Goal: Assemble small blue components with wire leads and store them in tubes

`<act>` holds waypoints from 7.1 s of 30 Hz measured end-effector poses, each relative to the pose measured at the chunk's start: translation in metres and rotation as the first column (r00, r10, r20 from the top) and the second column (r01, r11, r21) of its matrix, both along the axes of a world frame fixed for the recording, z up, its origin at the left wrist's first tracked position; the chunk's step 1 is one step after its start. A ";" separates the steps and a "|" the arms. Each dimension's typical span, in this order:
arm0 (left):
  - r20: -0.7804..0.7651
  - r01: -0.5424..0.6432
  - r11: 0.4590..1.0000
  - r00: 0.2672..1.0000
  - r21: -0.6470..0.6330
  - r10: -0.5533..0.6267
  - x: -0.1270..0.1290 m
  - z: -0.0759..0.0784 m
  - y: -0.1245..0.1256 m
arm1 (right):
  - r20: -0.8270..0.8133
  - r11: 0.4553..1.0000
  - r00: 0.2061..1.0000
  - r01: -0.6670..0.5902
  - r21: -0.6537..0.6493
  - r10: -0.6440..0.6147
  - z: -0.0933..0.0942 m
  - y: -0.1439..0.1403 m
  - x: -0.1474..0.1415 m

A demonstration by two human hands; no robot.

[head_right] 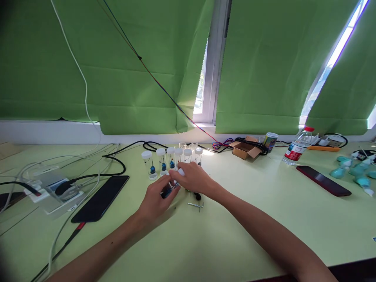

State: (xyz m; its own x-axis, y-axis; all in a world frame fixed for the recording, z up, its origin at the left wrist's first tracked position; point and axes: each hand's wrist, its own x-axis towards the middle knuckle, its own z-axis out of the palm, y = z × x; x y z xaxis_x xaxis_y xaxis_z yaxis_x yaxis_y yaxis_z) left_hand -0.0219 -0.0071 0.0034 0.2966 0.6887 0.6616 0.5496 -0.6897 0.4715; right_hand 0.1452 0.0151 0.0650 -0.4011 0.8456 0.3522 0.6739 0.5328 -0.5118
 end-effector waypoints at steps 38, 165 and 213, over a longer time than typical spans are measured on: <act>-0.025 -0.078 0.984 0.996 0.160 0.083 -0.004 0.003 0.001 | -0.157 0.999 0.987 0.020 0.037 -0.014 0.008 0.011 0.008; 0.307 0.070 0.941 0.951 -0.330 0.037 0.010 0.006 -0.015 | -0.375 0.993 0.920 -0.087 0.084 0.112 -0.007 0.009 0.007; 0.287 0.061 0.934 0.957 -0.351 0.045 0.012 0.006 -0.017 | -0.314 0.987 0.941 -0.093 0.128 0.129 -0.005 0.012 0.009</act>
